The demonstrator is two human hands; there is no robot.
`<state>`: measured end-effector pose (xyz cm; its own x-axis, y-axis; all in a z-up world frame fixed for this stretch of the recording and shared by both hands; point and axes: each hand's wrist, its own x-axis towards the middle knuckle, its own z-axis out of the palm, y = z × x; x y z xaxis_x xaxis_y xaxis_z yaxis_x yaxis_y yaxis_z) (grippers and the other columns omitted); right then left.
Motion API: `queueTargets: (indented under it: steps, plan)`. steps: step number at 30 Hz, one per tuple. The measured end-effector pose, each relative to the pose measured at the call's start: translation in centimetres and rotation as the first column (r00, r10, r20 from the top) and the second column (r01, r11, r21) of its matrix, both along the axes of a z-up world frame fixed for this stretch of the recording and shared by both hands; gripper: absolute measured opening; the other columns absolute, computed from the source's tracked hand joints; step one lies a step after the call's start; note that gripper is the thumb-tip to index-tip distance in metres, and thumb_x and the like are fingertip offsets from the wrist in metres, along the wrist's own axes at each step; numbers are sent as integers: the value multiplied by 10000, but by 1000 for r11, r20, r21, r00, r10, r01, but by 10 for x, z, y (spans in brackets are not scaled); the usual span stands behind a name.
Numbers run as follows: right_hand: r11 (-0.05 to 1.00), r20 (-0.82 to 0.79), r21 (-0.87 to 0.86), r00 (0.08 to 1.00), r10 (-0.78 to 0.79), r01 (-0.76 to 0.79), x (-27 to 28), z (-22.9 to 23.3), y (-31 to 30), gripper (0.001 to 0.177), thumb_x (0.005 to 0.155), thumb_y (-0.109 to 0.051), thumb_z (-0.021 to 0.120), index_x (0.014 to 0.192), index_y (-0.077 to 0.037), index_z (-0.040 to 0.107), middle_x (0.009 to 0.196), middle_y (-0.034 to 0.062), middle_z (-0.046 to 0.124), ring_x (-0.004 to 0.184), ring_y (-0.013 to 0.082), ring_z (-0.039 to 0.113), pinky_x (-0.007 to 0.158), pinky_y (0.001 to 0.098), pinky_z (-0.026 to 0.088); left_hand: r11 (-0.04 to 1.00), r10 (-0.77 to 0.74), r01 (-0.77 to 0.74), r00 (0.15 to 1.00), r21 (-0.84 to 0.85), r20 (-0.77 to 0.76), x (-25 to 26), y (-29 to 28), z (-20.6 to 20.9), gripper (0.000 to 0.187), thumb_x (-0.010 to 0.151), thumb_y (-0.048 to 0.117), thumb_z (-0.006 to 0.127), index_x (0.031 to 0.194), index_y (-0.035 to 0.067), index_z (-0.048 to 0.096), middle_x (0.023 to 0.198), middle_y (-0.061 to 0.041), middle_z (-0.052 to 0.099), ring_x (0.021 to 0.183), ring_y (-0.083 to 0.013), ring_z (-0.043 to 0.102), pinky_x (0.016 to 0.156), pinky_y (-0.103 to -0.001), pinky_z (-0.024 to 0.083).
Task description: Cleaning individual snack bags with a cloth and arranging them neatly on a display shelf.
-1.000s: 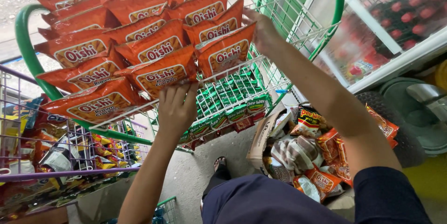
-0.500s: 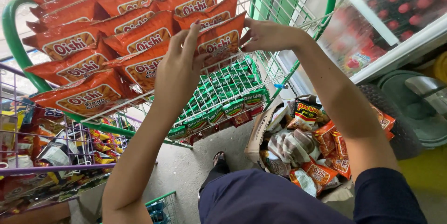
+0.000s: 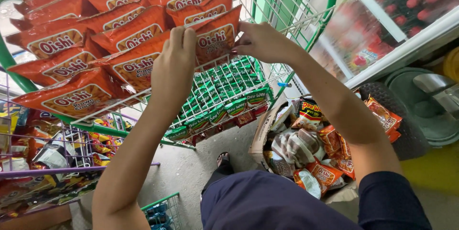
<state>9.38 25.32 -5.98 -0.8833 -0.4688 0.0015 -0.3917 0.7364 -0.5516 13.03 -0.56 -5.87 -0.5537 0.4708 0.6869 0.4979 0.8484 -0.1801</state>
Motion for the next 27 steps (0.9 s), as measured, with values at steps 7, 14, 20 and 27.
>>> queueTargets:
  steps: [7, 14, 20, 27]
  plan:
    - [997, -111, -60, 993, -47, 41, -1, -7, -7, 236, 955, -262, 745, 1080, -81, 658, 854, 78, 779, 833, 299, 759, 823, 412, 541, 979, 81, -117, 975, -165, -208, -2, -4, 14, 275, 913, 32, 688, 1181, 53, 629, 955, -31, 519, 776, -154, 650, 543, -224, 565]
    - [996, -167, -90, 986, -24, 9, -7, -11, -10, 340, 823, -55, 776, 1143, -21, 669, 890, 184, 785, 580, 203, 740, 467, 270, 537, 952, 43, -125, 958, -280, -282, -22, -13, 17, 239, 873, 127, 750, 1107, 117, 702, 980, -1, 707, 821, -87, 575, 716, -189, 560]
    - [998, -202, -61, 979, -23, 10, -9, -20, -10, 304, 889, -170, 768, 1150, -66, 654, 903, 162, 794, 487, 166, 686, 444, 271, 507, 954, 57, -135, 958, -269, -280, -5, -16, 38, 81, 864, 174, 728, 912, 144, 670, 955, 3, 646, 845, -138, 503, 767, -269, 432]
    - [989, -164, -142, 985, -59, 36, -6, -18, -9, 355, 871, -205, 801, 1151, -47, 652, 890, 138, 794, 594, 190, 741, 489, 267, 523, 991, -55, 27, 974, -129, -220, -19, -23, 37, 71, 899, 124, 741, 968, 131, 757, 1072, 0, 643, 975, -181, 534, 922, -337, 422]
